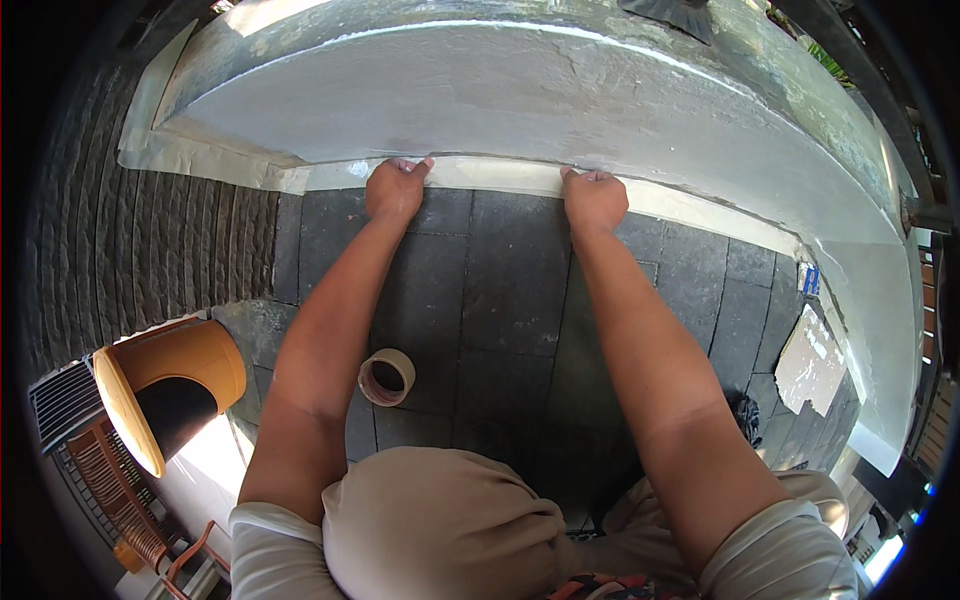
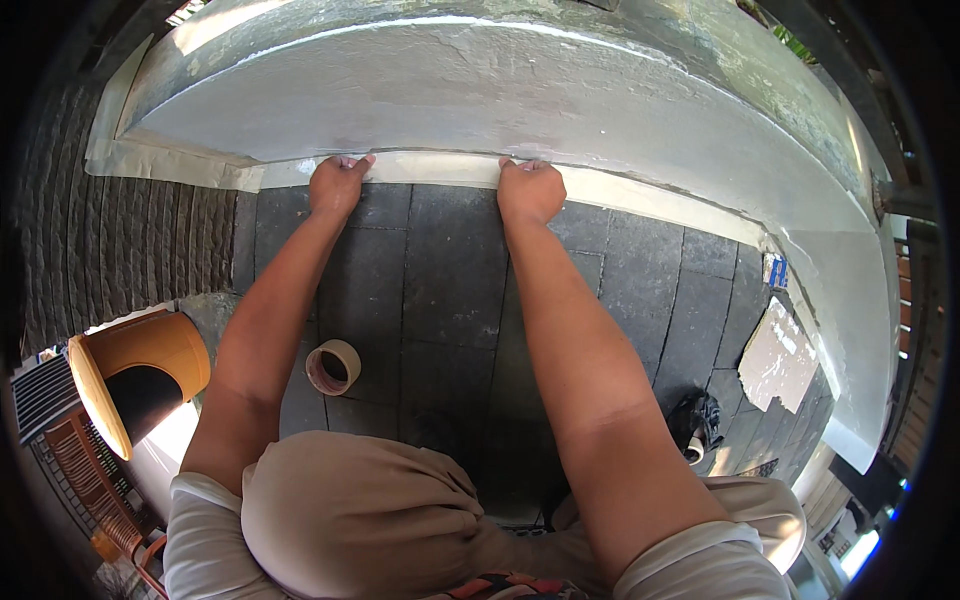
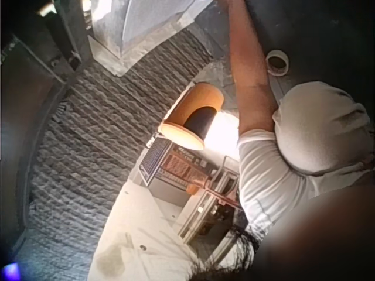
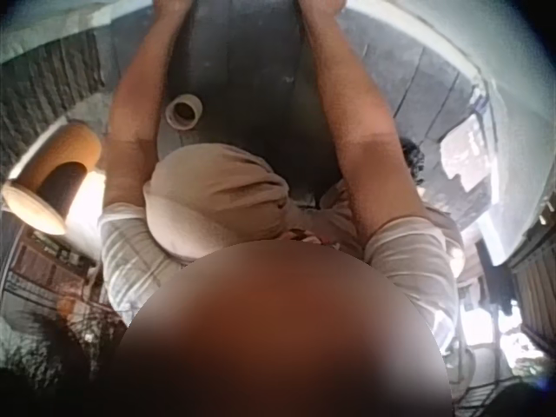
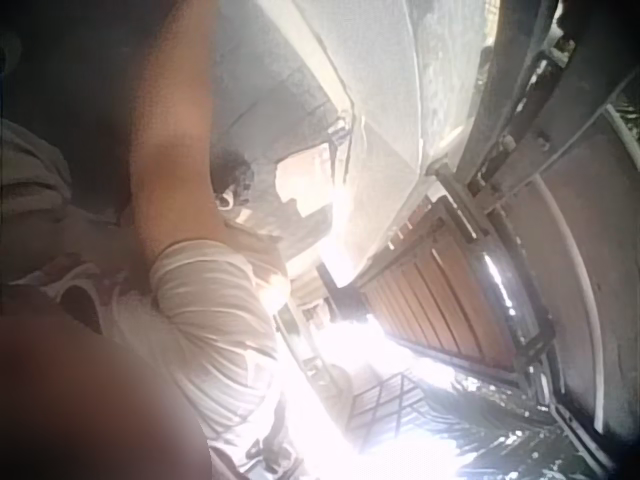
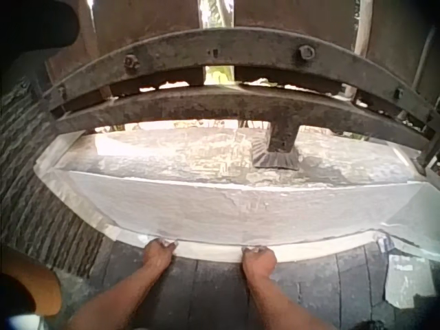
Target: Applying masking tape to the bottom edge of an outdoor wall before painting.
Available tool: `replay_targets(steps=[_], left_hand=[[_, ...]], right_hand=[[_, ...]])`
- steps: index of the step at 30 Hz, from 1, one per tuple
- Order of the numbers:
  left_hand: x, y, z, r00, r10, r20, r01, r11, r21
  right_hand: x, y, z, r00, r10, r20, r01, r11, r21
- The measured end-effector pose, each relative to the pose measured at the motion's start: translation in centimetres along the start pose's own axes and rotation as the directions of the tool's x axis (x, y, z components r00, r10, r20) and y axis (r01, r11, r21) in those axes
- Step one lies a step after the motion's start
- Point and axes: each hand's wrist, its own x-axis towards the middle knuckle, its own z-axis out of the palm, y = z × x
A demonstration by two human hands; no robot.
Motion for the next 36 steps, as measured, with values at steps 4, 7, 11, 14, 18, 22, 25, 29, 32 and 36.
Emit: replay_targets(steps=[4,7,11,14,18,22,25,29,32,36], left_hand=[[-0.2,0.1,0.0,0.999,-0.024,-0.027,0.024,1.0,0.016],[-0.7,0.4,0.3,0.999,-0.028,-0.044,0.029,1.0,0.008],[-0.9,0.4,0.2,0.998,-0.021,-0.059,0.021,1.0,0.005],[-0.8,0.2,0.1,0.996,-0.02,-0.087,0.022,1.0,0.02],[-1.5,1.0,-0.2,0.994,0.017,-0.112,-0.002,0.991,0.132],[-2.2,1.2,-0.5,0.997,0.036,-0.066,-0.021,0.976,0.215],[-2.6,1.0,-0.1,0.991,0.031,-0.132,-0.014,0.991,0.131],[-5.7,2.0,0.4,0.959,0.202,-0.2,-0.217,0.974,-0.058],[-7.5,2.4,1.4,0.622,0.781,-0.058,-0.773,0.624,0.11],[-7.0,2.5,2.8,0.472,0.882,0.015,-0.862,0.458,0.216]], right_hand=[[-0.1,0.2,0.0,1.0,-0.018,0.014,0.018,1.0,0.014],[0.1,0.5,0.2,1.0,-0.015,0.0,0.015,0.999,0.03],[0.1,0.6,0.2,1.0,-0.025,0.005,0.025,0.999,0.029],[-0.2,0.3,0.1,0.999,-0.043,0.0,0.043,0.999,0.03],[-0.4,0.8,-0.1,0.985,-0.17,-0.028,0.168,0.984,-0.06],[-2.4,0.5,-0.4,0.943,-0.317,-0.099,0.32,0.947,0.023],[-4.8,1.8,-0.3,0.643,-0.764,-0.043,0.765,0.639,0.084],[-6.8,1.7,0.3,0.42,-0.894,0.158,0.904,0.427,0.013],[-6.6,1.5,1.5,0.311,-0.909,0.276,0.95,0.296,-0.095],[-6.3,1.0,2.5,0.341,-0.833,0.436,0.94,0.287,-0.186]])
